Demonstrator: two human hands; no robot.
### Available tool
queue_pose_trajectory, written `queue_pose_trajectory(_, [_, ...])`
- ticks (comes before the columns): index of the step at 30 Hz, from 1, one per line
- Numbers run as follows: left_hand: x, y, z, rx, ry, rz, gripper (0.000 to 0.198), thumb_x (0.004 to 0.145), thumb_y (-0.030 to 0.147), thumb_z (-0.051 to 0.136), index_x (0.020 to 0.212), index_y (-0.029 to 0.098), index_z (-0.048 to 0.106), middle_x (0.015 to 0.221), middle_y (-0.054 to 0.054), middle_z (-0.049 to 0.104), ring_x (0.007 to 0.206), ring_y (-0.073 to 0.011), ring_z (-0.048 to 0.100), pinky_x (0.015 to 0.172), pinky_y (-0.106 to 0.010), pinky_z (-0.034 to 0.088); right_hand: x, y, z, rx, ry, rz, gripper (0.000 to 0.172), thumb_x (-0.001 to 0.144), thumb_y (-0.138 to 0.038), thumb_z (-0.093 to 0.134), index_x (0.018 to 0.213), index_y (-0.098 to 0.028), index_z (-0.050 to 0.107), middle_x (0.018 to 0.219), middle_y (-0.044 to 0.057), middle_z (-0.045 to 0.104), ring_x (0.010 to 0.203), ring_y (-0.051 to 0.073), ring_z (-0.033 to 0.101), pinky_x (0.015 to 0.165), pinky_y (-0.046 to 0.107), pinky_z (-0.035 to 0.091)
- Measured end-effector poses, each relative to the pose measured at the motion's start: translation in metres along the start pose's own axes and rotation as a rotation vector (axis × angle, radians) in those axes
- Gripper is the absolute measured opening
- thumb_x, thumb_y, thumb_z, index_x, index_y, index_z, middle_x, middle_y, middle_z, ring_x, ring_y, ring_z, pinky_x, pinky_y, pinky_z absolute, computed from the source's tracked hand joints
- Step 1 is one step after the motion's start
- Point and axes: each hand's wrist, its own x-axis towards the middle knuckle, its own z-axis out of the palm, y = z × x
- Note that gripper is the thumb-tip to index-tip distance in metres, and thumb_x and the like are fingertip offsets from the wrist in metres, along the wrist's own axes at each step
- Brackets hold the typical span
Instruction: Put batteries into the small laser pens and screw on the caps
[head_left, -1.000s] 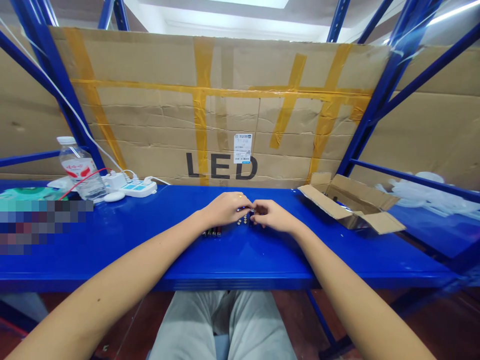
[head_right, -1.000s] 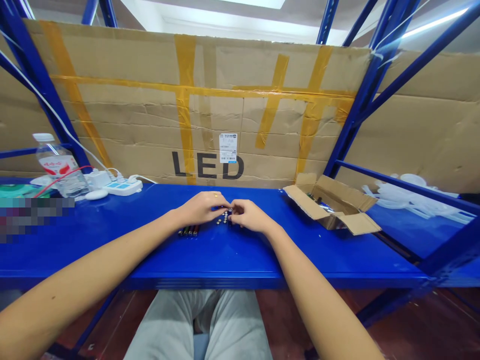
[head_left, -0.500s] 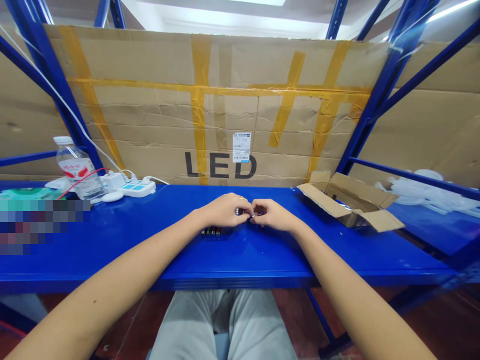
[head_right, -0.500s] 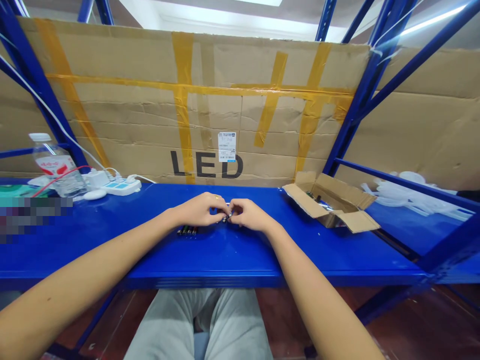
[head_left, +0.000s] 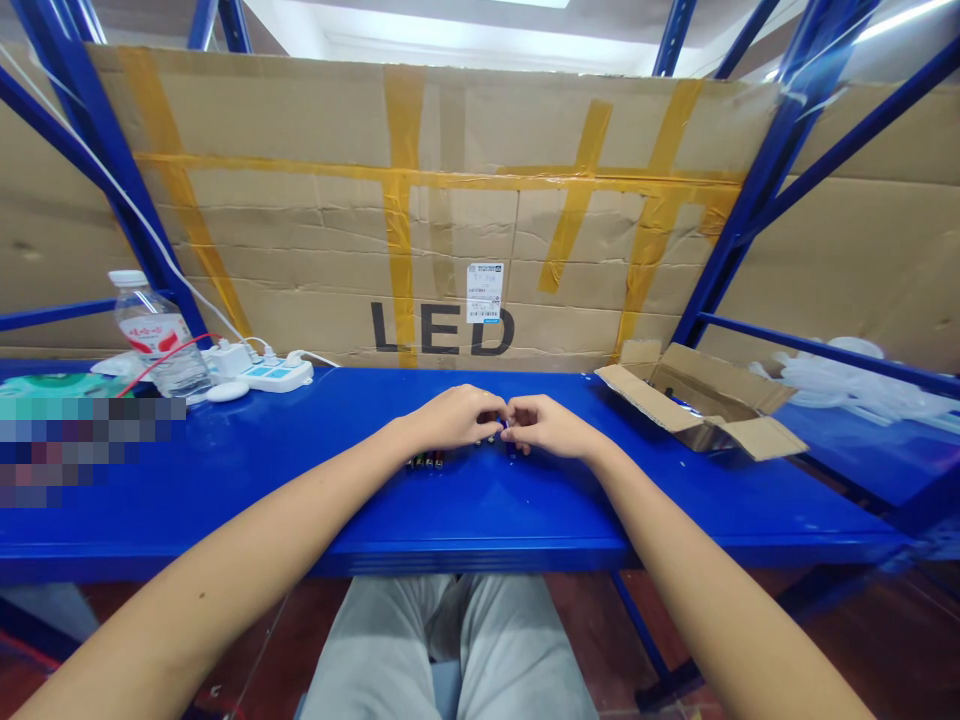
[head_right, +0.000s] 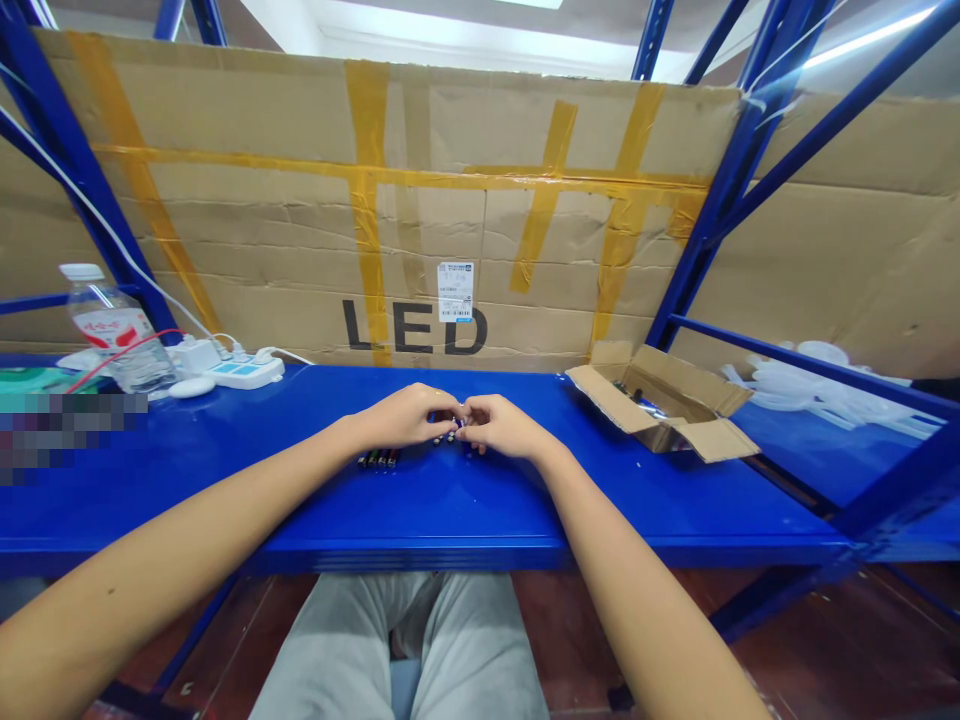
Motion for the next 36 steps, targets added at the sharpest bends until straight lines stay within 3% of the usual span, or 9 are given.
queue_pose_trajectory(6, [0.001,-0.005,0.005,-0.142,0.09,0.0,0.013,0.085,0.022,0.061,0.086,0.016,0.072,0.084,-0.004,0.073,0.077,-0.0149,0.065,0.072,-0.026,0.046,0.0,0.0,0.0,0.008,0.014,-0.005,0.022,0.073,-0.035,0.069,0.074,-0.017,0.057,0.06,-0.001,0.06,0.051,0.011,0.052,0.051,0.025,0.042])
queue_pose_trajectory(11, [0.001,-0.004,0.005,-0.311,0.19,-0.151,0.01,0.083,0.022,0.062,0.08,0.016,0.069,0.076,0.0,0.07,0.071,-0.0127,0.062,0.068,-0.024,0.046,-0.001,-0.003,-0.004,-0.017,0.055,-0.053,0.022,0.078,-0.036,0.064,0.081,-0.014,0.064,0.065,0.0,0.059,0.057,0.011,0.05,0.055,0.026,0.04])
queue_pose_trajectory(16, [0.002,-0.004,0.002,-0.263,0.357,-0.167,0.011,0.079,0.024,0.066,0.086,0.016,0.063,0.082,-0.001,0.065,0.077,-0.0136,0.059,0.072,-0.027,0.046,0.001,-0.001,-0.006,0.022,0.104,-0.077,0.028,0.08,-0.039,0.061,0.094,-0.014,0.065,0.072,0.0,0.058,0.06,0.012,0.047,0.056,0.027,0.038])
queue_pose_trajectory(22, [0.002,-0.003,0.003,-0.034,0.253,0.061,0.008,0.087,0.021,0.059,0.089,0.018,0.066,0.094,-0.005,0.061,0.095,-0.0179,0.056,0.088,-0.034,0.046,0.002,-0.001,-0.004,0.04,0.086,-0.142,0.02,0.078,-0.034,0.062,0.084,-0.015,0.063,0.071,-0.001,0.056,0.063,0.012,0.047,0.06,0.027,0.039])
queue_pose_trajectory(31, [0.002,-0.01,0.008,0.034,0.266,0.055,0.013,0.09,0.025,0.057,0.094,0.02,0.068,0.097,-0.006,0.061,0.098,-0.0197,0.054,0.09,-0.038,0.045,0.0,-0.002,-0.004,0.097,0.039,-0.078,0.018,0.081,-0.033,0.061,0.086,-0.016,0.061,0.073,0.002,0.062,0.062,0.013,0.055,0.059,0.027,0.042])
queue_pose_trajectory(36, [0.003,-0.005,0.012,-0.082,0.363,0.039,0.01,0.089,0.023,0.059,0.095,0.02,0.066,0.096,-0.005,0.062,0.096,-0.0178,0.057,0.088,-0.035,0.047,-0.001,0.0,-0.007,0.119,0.052,-0.08,0.027,0.083,-0.041,0.062,0.086,-0.015,0.062,0.073,0.002,0.062,0.059,0.011,0.051,0.056,0.026,0.04])
